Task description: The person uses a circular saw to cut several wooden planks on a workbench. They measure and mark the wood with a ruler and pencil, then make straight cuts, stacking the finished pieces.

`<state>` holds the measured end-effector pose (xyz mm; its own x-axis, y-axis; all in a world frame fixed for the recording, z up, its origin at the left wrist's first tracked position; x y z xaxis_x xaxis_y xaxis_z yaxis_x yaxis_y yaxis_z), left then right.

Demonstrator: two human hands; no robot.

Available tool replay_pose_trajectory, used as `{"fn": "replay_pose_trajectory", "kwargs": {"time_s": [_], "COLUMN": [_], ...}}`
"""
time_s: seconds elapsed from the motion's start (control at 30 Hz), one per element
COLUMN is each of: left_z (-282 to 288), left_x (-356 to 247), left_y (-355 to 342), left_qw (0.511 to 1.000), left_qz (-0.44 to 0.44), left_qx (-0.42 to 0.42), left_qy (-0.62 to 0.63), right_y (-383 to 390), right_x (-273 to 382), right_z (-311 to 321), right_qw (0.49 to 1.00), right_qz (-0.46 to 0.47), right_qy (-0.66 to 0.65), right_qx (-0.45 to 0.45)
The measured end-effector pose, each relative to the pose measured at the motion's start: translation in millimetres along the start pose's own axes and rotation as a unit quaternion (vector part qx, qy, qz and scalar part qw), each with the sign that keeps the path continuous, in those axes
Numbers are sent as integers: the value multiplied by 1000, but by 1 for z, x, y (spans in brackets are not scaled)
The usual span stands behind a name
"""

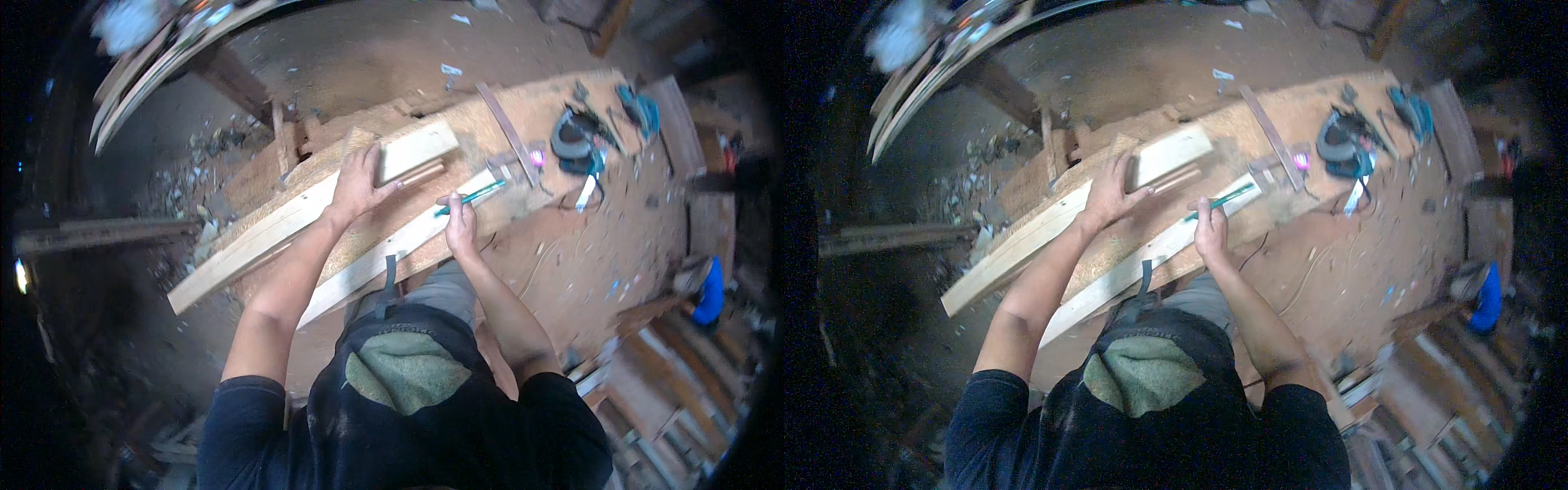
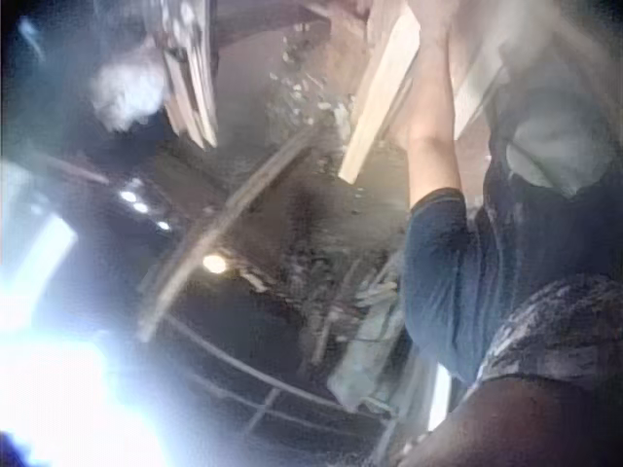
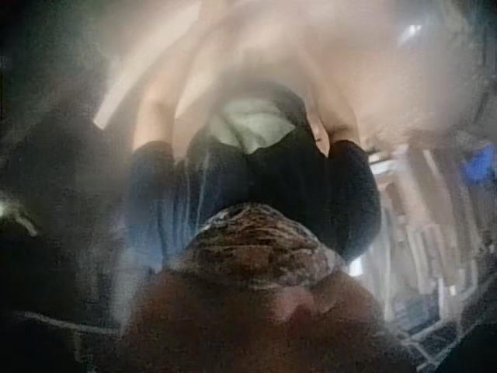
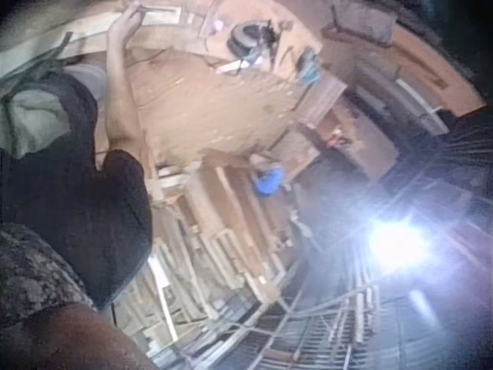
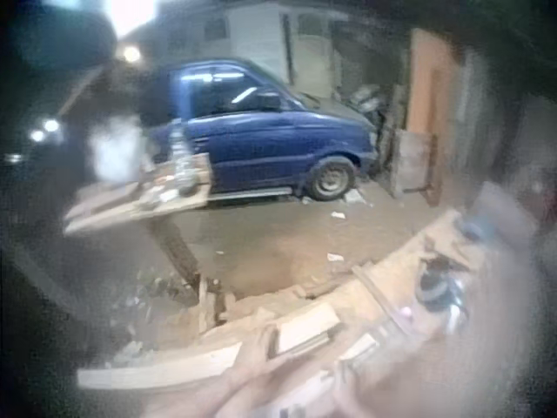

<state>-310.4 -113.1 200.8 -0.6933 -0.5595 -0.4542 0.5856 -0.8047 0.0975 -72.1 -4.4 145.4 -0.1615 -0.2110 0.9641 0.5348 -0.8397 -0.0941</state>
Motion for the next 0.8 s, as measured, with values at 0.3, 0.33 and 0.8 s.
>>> {"fn": "replay_pose_trajectory", "kwargs": {"time_s": [0.3,0.33,0.8], "left_z": [-52,-59,-67], "left_x": [-36,-35,-46], "left_y": [-45,-47,-68], "left_qw": [994,993,995], "left_qz": [-30,-45,-23], "left_qx": [0,-17,13], "left_qy": [-109,-105,-93], "right_y": [-19,-26,-62], "right_x": [-41,-47,-82], "right_z": [3,1,-54], "right_qw": [910,902,718], "right_qz": [-100,-88,-145], "right_qy": [-375,-395,-611], "right_qx": [-147,-151,-301]}}
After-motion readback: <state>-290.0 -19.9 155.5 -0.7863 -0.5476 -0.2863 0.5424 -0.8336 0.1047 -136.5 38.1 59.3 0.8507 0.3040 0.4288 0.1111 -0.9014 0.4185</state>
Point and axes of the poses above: each hand's wrist, its own y-axis away from the middle knuckle, its own z-axis out of the back of the hand, x = y × z, the point moved 2 cm from there along -y, towards the middle knuckle, and after that the axes turned 12 degrees about z, right-handed, at the moved point
